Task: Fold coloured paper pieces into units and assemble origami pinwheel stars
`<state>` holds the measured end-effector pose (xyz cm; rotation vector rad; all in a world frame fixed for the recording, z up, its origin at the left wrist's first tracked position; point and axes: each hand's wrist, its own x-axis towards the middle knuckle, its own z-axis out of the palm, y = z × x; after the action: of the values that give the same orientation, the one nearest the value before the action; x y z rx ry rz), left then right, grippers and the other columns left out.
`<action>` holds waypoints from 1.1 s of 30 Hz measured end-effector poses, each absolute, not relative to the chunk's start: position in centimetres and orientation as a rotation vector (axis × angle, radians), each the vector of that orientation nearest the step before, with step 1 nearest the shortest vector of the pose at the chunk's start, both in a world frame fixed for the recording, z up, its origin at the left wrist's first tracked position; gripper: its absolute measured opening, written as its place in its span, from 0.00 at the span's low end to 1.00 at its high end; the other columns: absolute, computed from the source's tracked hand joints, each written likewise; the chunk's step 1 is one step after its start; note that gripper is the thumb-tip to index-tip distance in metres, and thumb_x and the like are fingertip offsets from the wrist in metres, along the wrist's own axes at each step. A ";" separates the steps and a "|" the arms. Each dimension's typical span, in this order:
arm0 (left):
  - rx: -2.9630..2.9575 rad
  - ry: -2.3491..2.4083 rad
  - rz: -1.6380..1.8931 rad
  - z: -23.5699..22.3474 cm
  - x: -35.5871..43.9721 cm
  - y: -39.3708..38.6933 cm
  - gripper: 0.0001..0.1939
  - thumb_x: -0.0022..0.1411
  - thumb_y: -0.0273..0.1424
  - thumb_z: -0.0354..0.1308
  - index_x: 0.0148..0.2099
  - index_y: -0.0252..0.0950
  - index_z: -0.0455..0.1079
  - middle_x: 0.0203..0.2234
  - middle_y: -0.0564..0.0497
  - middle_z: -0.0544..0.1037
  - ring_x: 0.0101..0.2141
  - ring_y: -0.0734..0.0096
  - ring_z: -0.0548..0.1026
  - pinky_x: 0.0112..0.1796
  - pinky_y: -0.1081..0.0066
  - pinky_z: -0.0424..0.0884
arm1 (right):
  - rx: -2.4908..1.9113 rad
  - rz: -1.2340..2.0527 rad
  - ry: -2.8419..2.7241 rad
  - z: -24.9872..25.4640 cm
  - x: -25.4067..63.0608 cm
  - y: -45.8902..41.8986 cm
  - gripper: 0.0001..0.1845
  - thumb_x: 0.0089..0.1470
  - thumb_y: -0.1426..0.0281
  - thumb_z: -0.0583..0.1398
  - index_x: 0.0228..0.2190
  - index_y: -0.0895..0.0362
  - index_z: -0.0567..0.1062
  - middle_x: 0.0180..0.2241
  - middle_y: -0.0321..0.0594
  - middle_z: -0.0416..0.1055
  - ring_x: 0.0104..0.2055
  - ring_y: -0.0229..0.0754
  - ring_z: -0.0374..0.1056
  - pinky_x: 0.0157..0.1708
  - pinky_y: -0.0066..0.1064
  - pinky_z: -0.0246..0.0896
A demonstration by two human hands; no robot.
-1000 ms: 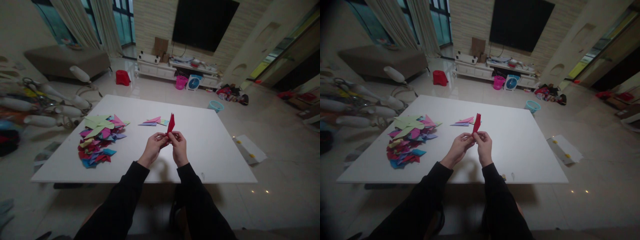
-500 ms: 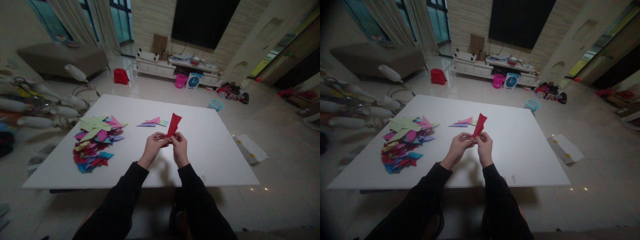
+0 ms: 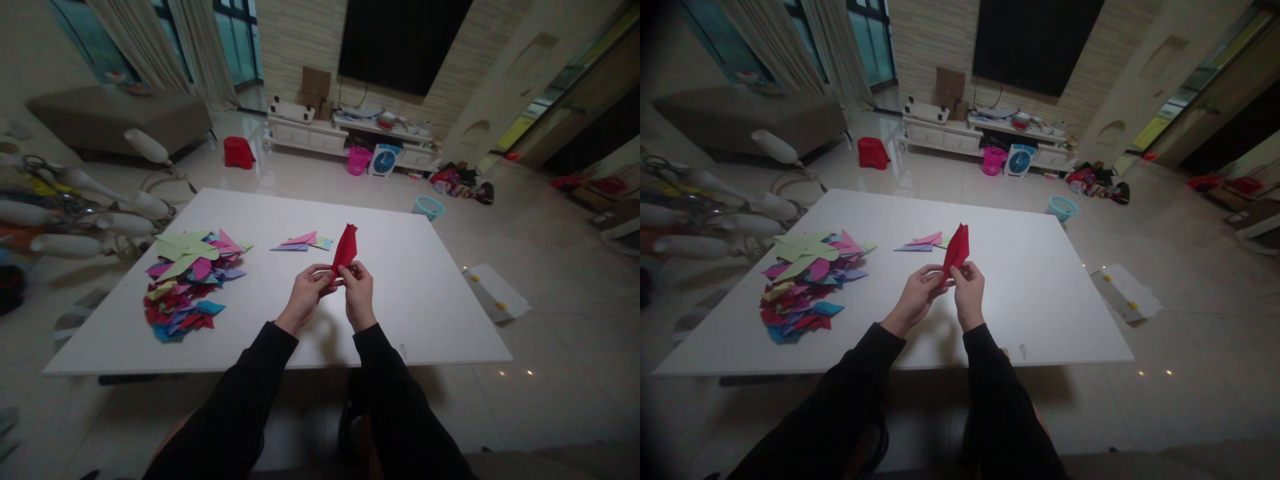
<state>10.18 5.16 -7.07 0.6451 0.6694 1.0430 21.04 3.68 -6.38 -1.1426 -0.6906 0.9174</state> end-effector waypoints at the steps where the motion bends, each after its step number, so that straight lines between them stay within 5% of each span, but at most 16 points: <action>1: 0.629 0.669 1.041 -7.1 10.2 5.2 0.26 0.43 0.37 0.77 0.40 0.33 0.71 0.28 0.49 0.81 0.29 0.67 0.82 0.29 0.75 0.75 | -1.142 0.917 -0.694 -6.4 21.1 3.7 0.11 0.43 0.65 0.67 0.28 0.56 0.73 0.25 0.31 0.71 0.25 0.35 0.65 0.23 0.26 0.63; 20: 0.621 0.775 1.214 -7.9 10.1 5.8 0.18 0.47 0.36 0.74 0.35 0.31 0.73 0.34 0.48 0.80 0.35 0.71 0.78 0.41 0.67 0.74 | -1.271 0.776 -0.716 -6.0 21.1 3.5 0.10 0.44 0.64 0.66 0.26 0.56 0.72 0.26 0.34 0.72 0.30 0.37 0.64 0.29 0.28 0.55; 27: 0.681 0.897 1.273 -8.1 10.0 6.1 0.15 0.47 0.35 0.73 0.34 0.33 0.73 0.26 0.54 0.75 0.25 0.80 0.69 0.30 0.76 0.65 | -1.248 0.738 -0.672 -6.1 21.1 3.6 0.10 0.44 0.65 0.67 0.27 0.56 0.73 0.26 0.33 0.71 0.28 0.36 0.63 0.29 0.29 0.57; 33: 0.804 0.894 1.139 -7.8 8.9 6.8 0.14 0.50 0.37 0.68 0.35 0.33 0.77 0.27 0.49 0.79 0.23 0.72 0.75 0.28 0.71 0.67 | -1.191 0.776 -0.718 -6.5 21.4 3.8 0.10 0.45 0.68 0.65 0.32 0.56 0.77 0.30 0.36 0.75 0.30 0.38 0.67 0.30 0.30 0.59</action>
<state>8.90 6.83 -7.78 0.8036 0.8940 1.1392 21.39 3.76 -6.47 -1.1905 -0.7182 0.7765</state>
